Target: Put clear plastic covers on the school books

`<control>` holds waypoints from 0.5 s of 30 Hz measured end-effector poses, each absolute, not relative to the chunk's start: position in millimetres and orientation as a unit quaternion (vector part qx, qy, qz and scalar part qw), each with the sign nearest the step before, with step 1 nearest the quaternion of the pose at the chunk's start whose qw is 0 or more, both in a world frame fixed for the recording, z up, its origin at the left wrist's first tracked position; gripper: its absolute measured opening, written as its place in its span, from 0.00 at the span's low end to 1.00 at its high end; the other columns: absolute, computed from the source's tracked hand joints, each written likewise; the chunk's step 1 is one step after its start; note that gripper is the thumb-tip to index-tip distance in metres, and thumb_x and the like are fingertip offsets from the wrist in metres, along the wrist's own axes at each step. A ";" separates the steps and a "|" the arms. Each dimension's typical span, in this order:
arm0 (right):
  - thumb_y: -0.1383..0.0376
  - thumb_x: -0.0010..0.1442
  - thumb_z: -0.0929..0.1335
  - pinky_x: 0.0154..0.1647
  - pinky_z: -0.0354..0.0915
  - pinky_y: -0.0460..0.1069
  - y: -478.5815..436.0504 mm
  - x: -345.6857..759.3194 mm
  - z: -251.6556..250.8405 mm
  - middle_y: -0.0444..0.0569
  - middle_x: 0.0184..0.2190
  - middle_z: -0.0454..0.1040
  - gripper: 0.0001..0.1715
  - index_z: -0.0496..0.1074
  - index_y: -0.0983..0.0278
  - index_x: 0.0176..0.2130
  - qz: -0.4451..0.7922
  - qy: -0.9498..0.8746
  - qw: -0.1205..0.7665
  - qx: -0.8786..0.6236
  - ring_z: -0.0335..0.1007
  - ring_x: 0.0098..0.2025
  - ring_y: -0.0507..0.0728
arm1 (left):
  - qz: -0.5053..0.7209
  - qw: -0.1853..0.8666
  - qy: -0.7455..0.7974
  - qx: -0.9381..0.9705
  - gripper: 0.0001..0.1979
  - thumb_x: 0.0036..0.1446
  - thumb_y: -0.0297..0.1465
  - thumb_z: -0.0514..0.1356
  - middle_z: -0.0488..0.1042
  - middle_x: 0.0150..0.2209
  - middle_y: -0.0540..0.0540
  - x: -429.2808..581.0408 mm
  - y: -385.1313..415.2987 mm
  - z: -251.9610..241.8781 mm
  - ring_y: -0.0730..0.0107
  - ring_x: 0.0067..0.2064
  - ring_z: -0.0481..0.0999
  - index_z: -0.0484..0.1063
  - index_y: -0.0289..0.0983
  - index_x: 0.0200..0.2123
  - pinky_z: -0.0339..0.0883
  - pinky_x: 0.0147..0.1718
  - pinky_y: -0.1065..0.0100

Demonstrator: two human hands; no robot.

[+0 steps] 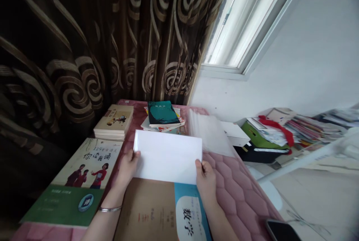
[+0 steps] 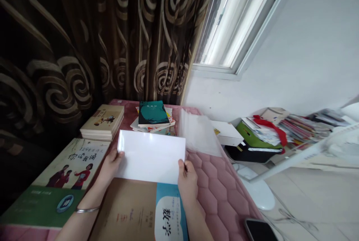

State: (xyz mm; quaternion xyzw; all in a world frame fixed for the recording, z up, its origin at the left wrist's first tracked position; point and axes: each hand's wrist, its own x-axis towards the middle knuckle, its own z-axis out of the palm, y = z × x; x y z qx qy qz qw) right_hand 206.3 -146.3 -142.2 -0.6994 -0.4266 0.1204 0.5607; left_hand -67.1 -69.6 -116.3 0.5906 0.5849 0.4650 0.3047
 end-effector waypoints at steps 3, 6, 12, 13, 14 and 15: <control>0.41 0.57 0.62 0.25 0.56 0.48 -145.3 205.2 -139.5 0.41 0.19 0.62 0.28 0.62 0.60 0.24 0.134 -0.421 0.567 -0.695 0.58 0.23 0.53 | 0.467 0.344 0.556 0.595 0.15 0.49 0.45 0.57 0.72 0.24 0.49 -67.8 -70.4 -113.7 0.63 0.31 0.73 0.67 0.39 0.26 0.65 0.33 0.66; 0.44 0.55 0.66 0.27 0.59 0.47 -145.7 207.8 -135.4 0.42 0.23 0.65 0.23 0.64 0.61 0.27 0.141 -0.413 0.603 -0.668 0.61 0.26 0.53 | 0.487 0.347 0.558 0.576 0.15 0.48 0.45 0.58 0.74 0.26 0.48 -65.1 -71.1 -115.6 0.62 0.32 0.73 0.69 0.39 0.30 0.65 0.33 0.66; 0.51 0.52 0.70 0.30 0.64 0.48 -149.0 220.8 -133.0 0.44 0.26 0.71 0.18 0.68 0.63 0.28 0.158 -0.399 0.640 -0.637 0.66 0.28 0.54 | 0.503 0.326 0.583 0.549 0.17 0.49 0.47 0.58 0.72 0.24 0.50 -60.2 -70.2 -125.0 0.63 0.31 0.72 0.67 0.39 0.29 0.64 0.31 0.67; 0.51 0.51 0.70 0.30 0.64 0.48 -149.3 221.9 -132.9 0.45 0.26 0.72 0.18 0.69 0.63 0.28 0.167 -0.401 0.636 -0.638 0.66 0.28 0.55 | 0.506 0.327 0.582 0.546 0.18 0.48 0.48 0.58 0.72 0.24 0.49 -60.1 -70.1 -125.3 0.63 0.31 0.72 0.67 0.38 0.29 0.64 0.31 0.67; 0.51 0.51 0.70 0.29 0.64 0.48 -149.6 222.6 -132.6 0.46 0.26 0.73 0.18 0.70 0.64 0.28 0.174 -0.401 0.632 -0.640 0.66 0.28 0.55 | 0.509 0.330 0.580 0.544 0.18 0.48 0.48 0.58 0.73 0.25 0.49 -60.2 -70.0 -125.2 0.62 0.33 0.73 0.68 0.38 0.29 0.65 0.32 0.67; 0.51 0.51 0.70 0.29 0.64 0.48 -149.9 222.8 -132.0 0.46 0.25 0.73 0.19 0.71 0.64 0.28 0.178 -0.401 0.628 -0.643 0.67 0.28 0.55 | 0.512 0.333 0.577 0.542 0.19 0.48 0.49 0.59 0.73 0.26 0.48 -60.3 -69.9 -124.9 0.61 0.34 0.73 0.68 0.38 0.30 0.65 0.33 0.67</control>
